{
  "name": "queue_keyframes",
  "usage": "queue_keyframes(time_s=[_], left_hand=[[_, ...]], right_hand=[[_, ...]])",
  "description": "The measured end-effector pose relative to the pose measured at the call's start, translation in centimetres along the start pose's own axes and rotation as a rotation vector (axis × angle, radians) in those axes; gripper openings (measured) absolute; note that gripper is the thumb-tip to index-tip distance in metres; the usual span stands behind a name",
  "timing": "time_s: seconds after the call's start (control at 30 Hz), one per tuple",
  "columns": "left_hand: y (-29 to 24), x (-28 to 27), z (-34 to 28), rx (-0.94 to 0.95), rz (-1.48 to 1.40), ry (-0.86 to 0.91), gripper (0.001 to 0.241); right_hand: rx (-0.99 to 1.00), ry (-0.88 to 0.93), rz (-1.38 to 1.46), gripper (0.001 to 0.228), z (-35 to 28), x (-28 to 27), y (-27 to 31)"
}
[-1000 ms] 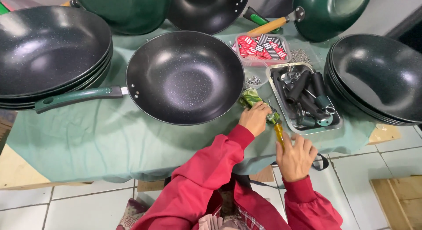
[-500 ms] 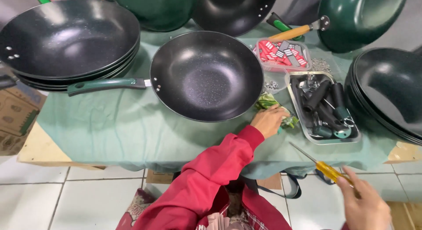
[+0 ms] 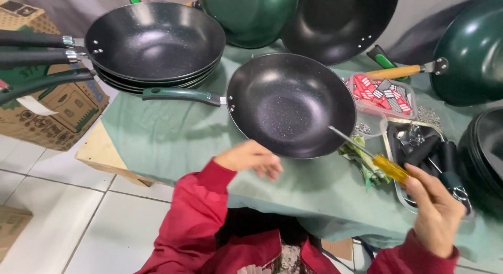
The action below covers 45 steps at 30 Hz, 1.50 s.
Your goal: Assembling a handle onto a wok using a screwdriver and screws.
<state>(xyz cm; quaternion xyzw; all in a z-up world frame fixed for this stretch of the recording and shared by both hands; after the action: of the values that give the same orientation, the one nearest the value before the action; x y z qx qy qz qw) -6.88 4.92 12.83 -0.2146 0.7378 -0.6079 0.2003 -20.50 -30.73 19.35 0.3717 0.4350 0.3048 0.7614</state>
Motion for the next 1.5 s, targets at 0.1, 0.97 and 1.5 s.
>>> queue_keyframes(time_s=[0.1,0.97,1.5], left_hand=[[1.2,-5.8,-4.1,-0.185,-0.104,-0.515,0.053],[11.8,-14.8,7.5,0.164,-0.805,-1.197,0.07],[0.0,-16.4,6.4,0.758,-0.303,-1.144,0.083]], right_hand=[[-0.076,0.158,0.029,0.023,4.3,4.8,0.0],[0.026,0.316,0.733,0.027,18.5,22.9,-7.8],[-0.052,0.245,1.026,0.019,24.0,22.9,-3.0]])
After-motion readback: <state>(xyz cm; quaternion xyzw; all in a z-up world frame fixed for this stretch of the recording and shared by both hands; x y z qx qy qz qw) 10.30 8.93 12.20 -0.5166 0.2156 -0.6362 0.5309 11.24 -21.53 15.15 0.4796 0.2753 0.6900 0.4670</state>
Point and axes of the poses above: each hand's wrist, its own z-axis towards the middle knuckle, its own x-axis out of the palm, y = z × x, the point moved 2 cm from there along z, towards the middle knuckle, and after that the axes turned 6 degrees about y, right-handed, at the moved point
